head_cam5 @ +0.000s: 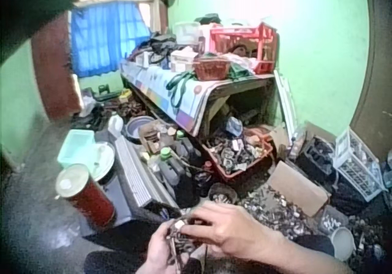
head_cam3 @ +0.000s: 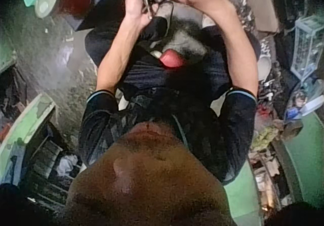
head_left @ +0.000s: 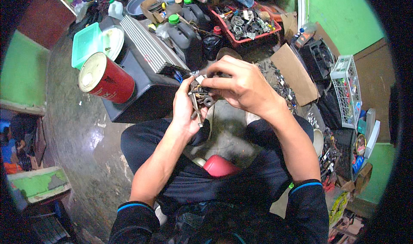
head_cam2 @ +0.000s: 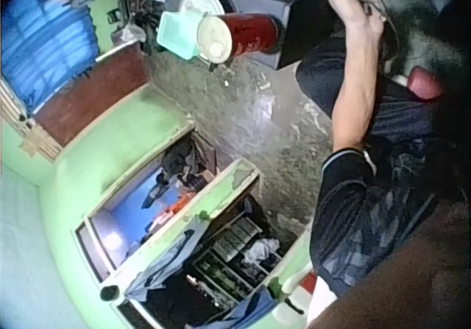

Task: The person sits on the floor and assembles small mechanical components by hand, picking parts from a pile and fitting them together. The person repeatedly handles and adjusts the parts to fit them into a larger assembly.

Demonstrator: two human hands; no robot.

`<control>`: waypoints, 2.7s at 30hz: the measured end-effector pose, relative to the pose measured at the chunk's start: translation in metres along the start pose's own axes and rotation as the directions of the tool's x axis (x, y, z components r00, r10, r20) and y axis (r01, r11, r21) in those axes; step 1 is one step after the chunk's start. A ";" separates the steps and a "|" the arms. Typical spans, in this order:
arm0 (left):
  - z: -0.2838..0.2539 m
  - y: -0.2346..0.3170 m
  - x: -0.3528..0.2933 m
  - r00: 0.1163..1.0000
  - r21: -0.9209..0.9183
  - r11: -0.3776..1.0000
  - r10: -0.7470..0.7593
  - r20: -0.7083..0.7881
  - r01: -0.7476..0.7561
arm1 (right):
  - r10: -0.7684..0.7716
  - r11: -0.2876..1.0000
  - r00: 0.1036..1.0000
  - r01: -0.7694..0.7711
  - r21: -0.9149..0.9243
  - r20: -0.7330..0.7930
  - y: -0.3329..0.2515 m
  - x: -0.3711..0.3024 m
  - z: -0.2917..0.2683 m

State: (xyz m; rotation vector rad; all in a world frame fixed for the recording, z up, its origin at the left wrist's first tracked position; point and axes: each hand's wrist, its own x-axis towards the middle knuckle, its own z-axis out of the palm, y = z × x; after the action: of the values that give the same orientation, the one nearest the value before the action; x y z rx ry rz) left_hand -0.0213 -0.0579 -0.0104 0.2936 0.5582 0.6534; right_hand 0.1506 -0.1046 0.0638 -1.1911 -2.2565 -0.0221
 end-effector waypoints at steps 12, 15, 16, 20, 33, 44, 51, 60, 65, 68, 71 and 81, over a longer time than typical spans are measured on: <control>0.021 0.002 -0.006 0.997 0.062 0.998 0.007 0.079 -0.012 | 0.125 0.941 0.991 -0.104 0.322 -0.043 0.009 -0.001 -0.008; 0.021 0.002 -0.007 0.998 0.083 0.997 -0.013 0.063 0.007 | 0.110 0.945 0.993 -0.117 0.305 0.042 0.009 -0.005 -0.002; 0.018 0.003 -0.005 0.997 0.070 0.997 -0.026 0.068 0.021 | 0.111 0.943 0.993 -0.121 0.311 0.049 0.011 -0.005 -0.002; 0.024 0.005 -0.008 0.995 0.002 0.997 -0.079 0.058 0.079 | 0.240 0.844 0.964 -0.264 0.466 0.112 0.006 -0.004 -0.006; 0.031 0.010 -0.011 0.993 -0.110 0.989 -0.086 0.085 0.095 | 0.625 0.375 0.747 -0.543 0.751 0.227 -0.003 -0.003 -0.001; 0.020 0.006 -0.002 0.991 0.030 0.995 -0.098 0.095 0.096 | 0.714 0.278 0.695 -0.387 0.879 0.080 0.028 -0.008 -0.002; 0.004 0.025 0.003 0.996 -0.071 0.997 0.049 0.072 -0.043 | 0.810 0.431 0.586 -0.595 0.678 0.000 0.066 -0.027 -0.003; -0.002 0.033 0.002 0.988 -0.267 0.958 0.131 0.081 -0.105 | 0.715 0.698 0.696 -0.716 -0.018 0.066 0.082 -0.033 0.001; 0.005 0.027 0.002 0.994 -0.229 0.968 0.106 0.025 -0.098 | 0.742 0.669 0.595 -0.690 -0.276 0.310 0.110 -0.047 0.024; 0.003 0.025 0.003 0.994 -0.189 0.977 0.104 0.042 -0.094 | 0.729 0.671 0.529 -0.678 -0.301 0.434 0.109 -0.048 0.033; 0.000 0.026 0.002 0.995 -0.186 0.980 0.088 0.047 -0.078 | 0.717 0.687 0.540 -0.653 -0.319 0.441 0.110 -0.047 0.040; 0.009 0.019 0.002 0.998 -0.166 0.984 0.067 -0.015 -0.069 | 0.634 0.683 0.740 -0.672 -0.287 -0.224 0.120 -0.036 0.020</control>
State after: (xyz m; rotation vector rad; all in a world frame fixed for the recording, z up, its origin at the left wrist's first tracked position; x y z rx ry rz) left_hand -0.0244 -0.0431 0.0040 0.1538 0.5005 0.7633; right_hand 0.2478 -0.0544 -0.0004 -2.0907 -1.6428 -0.2143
